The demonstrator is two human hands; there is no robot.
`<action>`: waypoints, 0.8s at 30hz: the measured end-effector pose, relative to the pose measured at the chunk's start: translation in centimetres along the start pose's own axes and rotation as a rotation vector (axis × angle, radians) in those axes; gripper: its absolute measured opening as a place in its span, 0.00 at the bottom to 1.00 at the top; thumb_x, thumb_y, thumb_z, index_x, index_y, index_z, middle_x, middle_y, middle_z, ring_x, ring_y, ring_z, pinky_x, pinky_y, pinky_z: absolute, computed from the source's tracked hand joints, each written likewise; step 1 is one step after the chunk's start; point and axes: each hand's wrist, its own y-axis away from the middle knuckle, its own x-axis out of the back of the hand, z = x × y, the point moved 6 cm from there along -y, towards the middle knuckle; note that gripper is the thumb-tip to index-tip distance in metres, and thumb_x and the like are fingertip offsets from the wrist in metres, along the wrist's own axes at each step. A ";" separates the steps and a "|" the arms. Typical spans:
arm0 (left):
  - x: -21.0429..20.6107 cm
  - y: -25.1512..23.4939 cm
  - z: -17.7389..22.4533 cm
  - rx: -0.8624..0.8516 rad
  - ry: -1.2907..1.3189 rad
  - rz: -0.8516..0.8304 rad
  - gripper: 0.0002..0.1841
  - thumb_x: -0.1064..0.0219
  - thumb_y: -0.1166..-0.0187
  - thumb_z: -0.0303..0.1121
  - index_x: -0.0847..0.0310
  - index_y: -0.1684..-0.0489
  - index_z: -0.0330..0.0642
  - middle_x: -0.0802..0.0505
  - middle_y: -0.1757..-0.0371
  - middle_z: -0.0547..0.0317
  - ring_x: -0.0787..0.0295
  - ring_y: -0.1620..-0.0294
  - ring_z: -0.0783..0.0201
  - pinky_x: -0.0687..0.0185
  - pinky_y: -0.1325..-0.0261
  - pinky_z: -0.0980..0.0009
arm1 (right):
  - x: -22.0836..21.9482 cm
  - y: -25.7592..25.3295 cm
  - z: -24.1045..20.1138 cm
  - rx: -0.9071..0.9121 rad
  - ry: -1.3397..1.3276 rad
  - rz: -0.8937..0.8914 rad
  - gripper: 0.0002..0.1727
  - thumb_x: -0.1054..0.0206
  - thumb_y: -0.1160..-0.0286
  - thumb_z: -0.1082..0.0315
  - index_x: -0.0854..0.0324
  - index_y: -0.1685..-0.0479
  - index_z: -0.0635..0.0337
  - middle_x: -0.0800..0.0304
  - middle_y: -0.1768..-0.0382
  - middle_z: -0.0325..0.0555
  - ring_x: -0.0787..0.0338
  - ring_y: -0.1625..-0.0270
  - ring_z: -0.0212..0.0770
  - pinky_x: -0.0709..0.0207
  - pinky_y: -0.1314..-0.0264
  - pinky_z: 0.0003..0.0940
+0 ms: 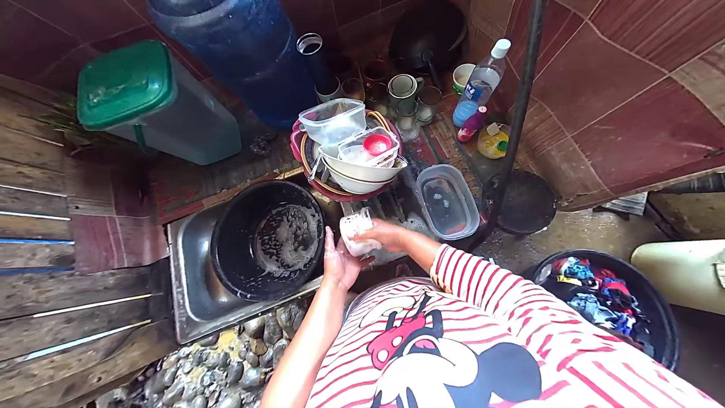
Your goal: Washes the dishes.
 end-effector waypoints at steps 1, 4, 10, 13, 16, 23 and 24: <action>0.2 -0.2 -0.3 0.017 0.053 -0.026 0.45 0.80 0.17 0.71 0.48 0.08 0.54 0.23 0.19 0.42 0.22 0.24 0.41 0.20 0.35 0.40 | 0.3 0.2 -0.1 -0.010 -0.121 0.027 0.24 0.40 0.11 0.61 0.30 0.25 0.68 0.14 0.42 0.53 0.12 0.42 0.38 0.18 0.35 0.37; 0.8 -1.0 -1.7 0.056 0.333 -0.002 0.39 0.74 0.12 0.65 0.39 0.17 0.44 0.18 0.28 0.36 0.18 0.32 0.38 0.19 0.36 0.39 | 0.6 0.1 0.1 -0.030 -0.286 0.006 0.30 0.57 0.05 0.46 0.30 0.24 0.61 0.12 0.42 0.50 0.11 0.40 0.39 0.17 0.34 0.39; 0.8 -1.2 -0.4 -0.162 0.494 -0.222 0.24 0.59 0.07 0.53 0.27 0.36 0.44 0.07 0.46 0.48 0.07 0.45 0.54 0.09 0.43 0.58 | 4.3 -1.4 1.9 -0.059 -0.408 0.154 0.27 0.51 0.07 0.47 0.26 0.28 0.59 0.11 0.46 0.49 0.10 0.44 0.40 0.15 0.39 0.37; 0.4 -0.1 1.3 -0.184 0.172 -0.324 0.19 0.44 0.12 0.39 0.29 0.29 0.39 0.07 0.43 0.50 0.08 0.42 0.57 0.12 0.36 0.60 | 8.0 -1.5 2.9 0.051 -0.274 0.590 0.12 0.34 0.17 0.71 0.20 0.44 0.71 0.11 0.55 0.54 0.11 0.55 0.41 0.16 0.47 0.39; -0.9 0.5 2.1 -0.224 -0.327 -0.275 0.16 0.40 0.17 0.23 0.25 0.33 0.30 0.07 0.48 0.54 0.08 0.49 0.63 0.11 0.39 0.64 | 7.8 -0.6 0.4 0.267 -0.123 0.564 0.10 0.33 0.25 0.80 0.21 0.47 0.70 0.12 0.54 0.52 0.12 0.52 0.40 0.16 0.43 0.38; -3.7 1.3 2.8 -0.450 -0.665 -0.229 0.18 0.39 0.28 0.15 0.23 0.39 0.25 0.07 0.52 0.56 0.10 0.52 0.75 0.14 0.42 0.73 | 0.7 3.1 -3.5 0.802 0.906 0.402 0.07 0.31 0.32 0.76 0.10 0.59 0.67 0.08 0.55 0.63 0.11 0.41 0.62 0.21 0.32 0.59; -3.9 1.6 3.0 -0.441 -0.703 -0.258 0.18 0.36 0.26 0.17 0.22 0.38 0.25 0.07 0.51 0.55 0.09 0.51 0.73 0.13 0.41 0.72 | 2.2 2.3 -3.8 0.678 0.858 0.443 0.08 0.32 0.30 0.76 0.10 0.57 0.70 0.09 0.51 0.65 0.12 0.38 0.62 0.23 0.29 0.57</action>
